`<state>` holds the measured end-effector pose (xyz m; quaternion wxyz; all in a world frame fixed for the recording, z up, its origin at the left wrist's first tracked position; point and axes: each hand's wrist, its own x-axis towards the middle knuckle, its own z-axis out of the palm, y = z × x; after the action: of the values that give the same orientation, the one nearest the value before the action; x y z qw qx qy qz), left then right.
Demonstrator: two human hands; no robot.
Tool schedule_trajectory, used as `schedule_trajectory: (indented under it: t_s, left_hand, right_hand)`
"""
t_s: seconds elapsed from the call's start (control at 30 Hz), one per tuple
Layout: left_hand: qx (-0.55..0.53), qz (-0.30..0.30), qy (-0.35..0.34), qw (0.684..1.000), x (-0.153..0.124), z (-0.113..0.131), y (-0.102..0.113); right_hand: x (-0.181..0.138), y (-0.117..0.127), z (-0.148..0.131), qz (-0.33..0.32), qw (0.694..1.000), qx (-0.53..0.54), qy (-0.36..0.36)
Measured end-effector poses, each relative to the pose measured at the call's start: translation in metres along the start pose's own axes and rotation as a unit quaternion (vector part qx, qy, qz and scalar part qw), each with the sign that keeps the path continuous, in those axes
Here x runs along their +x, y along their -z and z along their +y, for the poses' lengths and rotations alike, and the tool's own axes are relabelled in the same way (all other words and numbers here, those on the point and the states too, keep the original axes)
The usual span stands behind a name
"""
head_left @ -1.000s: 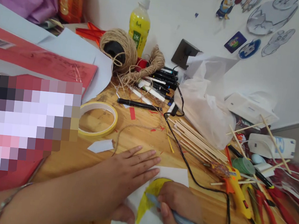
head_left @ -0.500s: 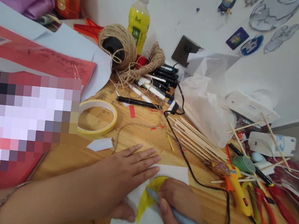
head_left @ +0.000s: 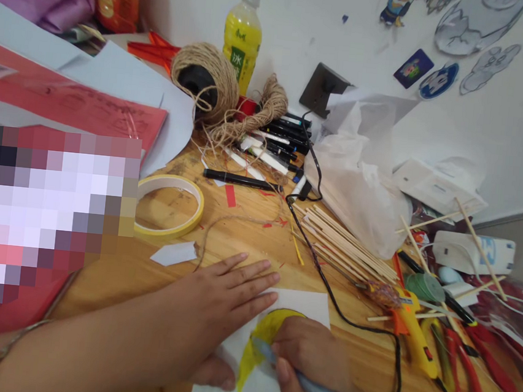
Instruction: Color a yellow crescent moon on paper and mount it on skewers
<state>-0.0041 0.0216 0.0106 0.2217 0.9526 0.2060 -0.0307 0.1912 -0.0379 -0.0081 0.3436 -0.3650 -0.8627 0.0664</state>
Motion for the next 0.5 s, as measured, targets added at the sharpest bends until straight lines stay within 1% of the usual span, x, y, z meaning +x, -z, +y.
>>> schedule_trajectory:
  t_s: [0.17, 0.27, 0.33, 0.43, 0.5]
  left_hand:
    - [0.006, -0.014, 0.008, 1.0, 0.0002, 0.0021, 0.0043]
    - [0.012, -0.025, 0.016, 0.999, 0.0011, 0.0039, 0.0084]
    - [0.009, -0.015, 0.011, 1.0, 0.0016, 0.0038, 0.008]
    - [0.001, 0.016, 0.001, 1.0, 0.0013, 0.0024, 0.0044]
    - [0.002, 0.021, -0.001, 1.0, 0.0003, 0.0019, 0.0029]
  right_hand:
    - [0.0042, -0.0005, -0.0017, 0.018, 0.999, -0.04, -0.026]
    - [0.0076, -0.0003, -0.0028, 0.004, 0.999, -0.038, -0.013]
    - [0.0081, -0.0005, -0.0029, -0.004, 0.999, -0.033, -0.003]
    - [0.0059, -0.0008, -0.0018, 0.005, 0.999, -0.044, -0.016]
    - [0.0034, -0.0007, -0.001, -0.003, 0.999, -0.04, -0.02]
